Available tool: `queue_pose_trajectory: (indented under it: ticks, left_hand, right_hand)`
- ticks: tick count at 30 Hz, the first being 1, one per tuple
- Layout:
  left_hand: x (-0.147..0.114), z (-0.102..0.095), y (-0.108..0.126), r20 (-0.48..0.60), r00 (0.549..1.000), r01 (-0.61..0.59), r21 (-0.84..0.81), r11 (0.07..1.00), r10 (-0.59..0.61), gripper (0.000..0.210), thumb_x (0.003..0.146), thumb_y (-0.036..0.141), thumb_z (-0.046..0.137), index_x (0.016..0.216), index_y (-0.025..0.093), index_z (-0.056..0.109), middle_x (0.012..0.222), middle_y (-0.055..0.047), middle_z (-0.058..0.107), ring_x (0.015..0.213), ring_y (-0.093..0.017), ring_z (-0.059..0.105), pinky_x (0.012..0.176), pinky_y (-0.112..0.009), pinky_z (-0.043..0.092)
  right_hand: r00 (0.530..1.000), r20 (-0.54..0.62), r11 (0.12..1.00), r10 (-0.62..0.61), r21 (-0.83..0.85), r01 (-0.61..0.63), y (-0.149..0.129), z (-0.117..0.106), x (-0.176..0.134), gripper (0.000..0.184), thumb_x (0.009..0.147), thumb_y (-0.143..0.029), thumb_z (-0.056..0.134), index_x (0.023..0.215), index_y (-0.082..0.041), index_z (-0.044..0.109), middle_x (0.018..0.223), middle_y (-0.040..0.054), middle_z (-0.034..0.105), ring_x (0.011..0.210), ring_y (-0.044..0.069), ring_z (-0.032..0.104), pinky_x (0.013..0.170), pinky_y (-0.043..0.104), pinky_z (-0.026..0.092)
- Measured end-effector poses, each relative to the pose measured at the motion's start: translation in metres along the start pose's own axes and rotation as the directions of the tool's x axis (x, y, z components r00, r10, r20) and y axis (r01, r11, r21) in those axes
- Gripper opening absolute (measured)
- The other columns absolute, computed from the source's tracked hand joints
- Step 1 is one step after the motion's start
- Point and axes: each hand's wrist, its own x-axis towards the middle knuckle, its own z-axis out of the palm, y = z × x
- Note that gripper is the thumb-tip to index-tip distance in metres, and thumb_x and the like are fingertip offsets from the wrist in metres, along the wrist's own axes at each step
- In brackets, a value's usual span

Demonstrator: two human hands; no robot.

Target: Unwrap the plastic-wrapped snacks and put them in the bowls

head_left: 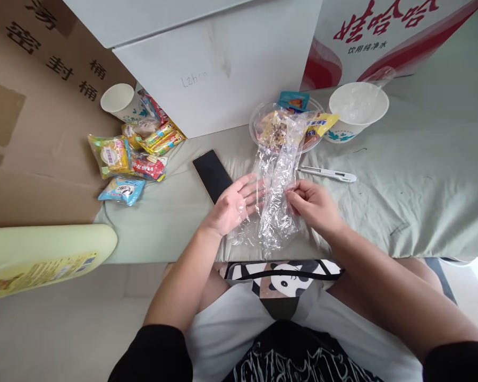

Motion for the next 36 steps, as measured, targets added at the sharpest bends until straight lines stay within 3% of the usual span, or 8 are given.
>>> queue_pose_trajectory:
  ticks: [5,11,15,18,21,25,28,36]
  left_hand:
    - [-0.001,-0.002,0.003,-0.007,1.0,-0.025,-0.02,0.999,0.025,0.101,0.046,0.08,0.089,0.126,0.022,0.067,0.146,-0.018,0.064,0.138,-0.038,0.06,0.102,-0.045,0.058]
    - [0.001,0.001,-0.008,0.044,0.999,0.03,0.006,1.0,-0.03,0.103,0.044,0.068,0.097,0.13,0.022,0.065,0.151,-0.019,0.06,0.141,-0.04,0.057,0.104,-0.044,0.057]
    - [0.005,0.008,-0.017,-0.041,0.997,0.066,0.089,0.994,-0.063,0.084,0.053,0.045,0.101,0.125,0.021,0.067,0.139,-0.016,0.069,0.125,-0.034,0.069,0.098,-0.038,0.058]
    - [0.007,0.009,-0.018,-0.167,0.985,0.055,0.128,0.99,-0.033,0.062,0.066,0.05,0.093,0.113,0.017,0.069,0.105,-0.011,0.081,0.097,-0.028,0.079,0.085,-0.036,0.061]
    - [0.006,0.007,-0.013,-0.212,0.977,0.059,0.133,0.989,-0.03,0.051,0.072,0.051,0.086,0.105,0.016,0.07,0.08,-0.007,0.08,0.081,-0.026,0.08,0.076,-0.036,0.062]
    - [0.003,0.005,-0.008,-0.168,0.985,0.064,0.152,0.986,-0.038,0.05,0.071,0.049,0.086,0.102,0.015,0.068,0.077,-0.007,0.08,0.074,-0.026,0.08,0.07,-0.036,0.063]
    - [0.003,0.006,-0.008,-0.133,0.991,0.059,0.189,0.98,-0.034,0.054,0.066,0.051,0.089,0.1,0.016,0.066,0.075,-0.007,0.08,0.071,-0.026,0.079,0.07,-0.036,0.063]
    - [0.007,0.007,-0.009,-0.241,0.97,0.071,0.279,0.958,-0.002,0.035,0.07,0.042,0.081,0.089,0.017,0.065,0.07,-0.005,0.078,0.064,-0.023,0.076,0.062,-0.032,0.058]
  right_hand:
    - [0.997,-0.071,0.977,-0.016,-0.214,0.0,-0.004,-0.003,-0.002,0.009,0.077,-0.027,0.06,0.081,-0.02,0.063,0.052,-0.005,0.055,0.049,0.011,0.047,0.054,0.028,0.037]
    - [0.987,-0.136,0.893,-0.089,-0.449,0.018,-0.003,-0.002,-0.002,0.01,0.072,-0.019,0.057,0.08,-0.022,0.062,0.051,-0.0058,0.054,0.05,0.013,0.049,0.059,0.028,0.036]
    - [0.991,-0.099,0.895,-0.091,-0.444,0.038,0.0,-0.001,-0.002,0.01,0.073,-0.022,0.055,0.081,-0.022,0.061,0.05,-0.0063,0.052,0.05,0.013,0.048,0.058,0.028,0.036]
    - [0.994,-0.046,0.915,-0.099,-0.397,0.072,0.001,-0.003,-0.001,0.013,0.078,-0.03,0.054,0.086,-0.022,0.06,0.052,-0.0062,0.052,0.051,0.013,0.048,0.058,0.029,0.036]
    - [0.994,0.047,0.929,-0.095,-0.354,0.106,0.001,-0.004,-0.001,0.025,0.084,-0.042,0.054,0.097,-0.021,0.06,0.055,-0.0059,0.054,0.053,0.013,0.049,0.057,0.029,0.036]
    - [0.983,0.165,0.932,-0.084,-0.337,0.136,0.001,-0.004,-0.001,0.032,0.088,-0.043,0.054,0.107,-0.018,0.059,0.059,-0.005,0.056,0.056,0.014,0.05,0.059,0.03,0.038]
    - [0.979,0.192,0.927,-0.075,-0.347,0.139,0.004,-0.003,-0.001,0.028,0.09,-0.038,0.052,0.107,-0.018,0.061,0.057,-0.0054,0.054,0.056,0.013,0.05,0.061,0.031,0.039]
    - [0.977,0.184,0.913,-0.109,-0.371,0.172,0.001,-0.003,-0.001,0.017,0.087,-0.027,0.051,0.099,-0.02,0.061,0.054,-0.0078,0.048,0.053,0.011,0.044,0.059,0.029,0.036]
